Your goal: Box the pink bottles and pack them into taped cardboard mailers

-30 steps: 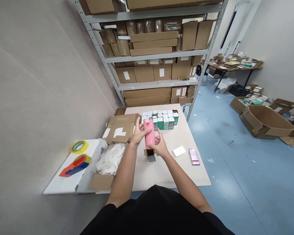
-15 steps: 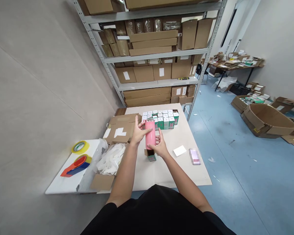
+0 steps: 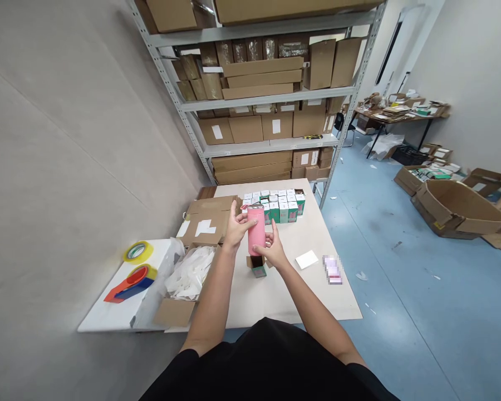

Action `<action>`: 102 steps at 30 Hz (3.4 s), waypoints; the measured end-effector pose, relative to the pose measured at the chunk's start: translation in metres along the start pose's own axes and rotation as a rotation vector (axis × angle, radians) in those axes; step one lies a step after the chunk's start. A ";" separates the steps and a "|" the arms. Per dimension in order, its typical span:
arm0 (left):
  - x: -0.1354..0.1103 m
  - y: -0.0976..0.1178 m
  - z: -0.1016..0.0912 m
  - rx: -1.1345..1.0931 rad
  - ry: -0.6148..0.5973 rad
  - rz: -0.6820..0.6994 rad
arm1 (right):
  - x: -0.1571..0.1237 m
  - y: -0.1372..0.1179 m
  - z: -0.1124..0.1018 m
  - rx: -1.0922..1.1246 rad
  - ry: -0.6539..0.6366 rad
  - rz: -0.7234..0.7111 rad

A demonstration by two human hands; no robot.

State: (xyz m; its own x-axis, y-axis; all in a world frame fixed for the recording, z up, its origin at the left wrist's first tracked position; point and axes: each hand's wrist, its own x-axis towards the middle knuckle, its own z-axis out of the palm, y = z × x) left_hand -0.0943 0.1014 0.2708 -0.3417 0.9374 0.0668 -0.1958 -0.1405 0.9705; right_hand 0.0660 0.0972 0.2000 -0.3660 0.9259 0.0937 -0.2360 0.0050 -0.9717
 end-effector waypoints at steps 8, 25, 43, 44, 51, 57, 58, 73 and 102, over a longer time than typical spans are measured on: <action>-0.003 0.001 0.000 0.027 -0.043 -0.028 | -0.004 0.000 -0.001 -0.012 0.031 0.001; -0.003 -0.013 -0.015 -0.045 -0.082 -0.012 | -0.006 0.016 -0.001 -0.019 -0.067 0.023; -0.004 -0.042 -0.034 0.640 0.160 -0.092 | -0.021 0.092 0.004 -0.341 0.062 0.079; -0.005 -0.046 -0.036 0.642 0.168 -0.096 | -0.022 0.099 0.003 -0.341 0.052 0.080; -0.008 -0.072 -0.066 0.713 0.104 -0.122 | -0.021 0.156 -0.033 -0.362 0.064 0.145; -0.011 -0.114 -0.077 0.837 0.082 -0.125 | -0.020 0.222 -0.047 -0.320 0.247 0.417; -0.012 -0.122 -0.078 0.848 0.070 -0.119 | -0.018 0.230 -0.045 -0.343 0.247 0.459; -0.031 -0.213 -0.086 1.117 -0.238 -0.113 | -0.005 0.258 -0.044 -0.837 0.077 0.425; -0.037 -0.293 -0.132 0.593 0.013 -0.311 | -0.014 0.235 -0.041 -0.866 -0.158 0.462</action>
State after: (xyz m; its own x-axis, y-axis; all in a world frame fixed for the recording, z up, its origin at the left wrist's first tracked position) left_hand -0.1453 0.0657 -0.0469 -0.3626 0.9017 -0.2354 0.2505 0.3376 0.9073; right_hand 0.0528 0.1012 -0.0390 -0.3866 0.8460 -0.3671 0.6754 -0.0113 -0.7374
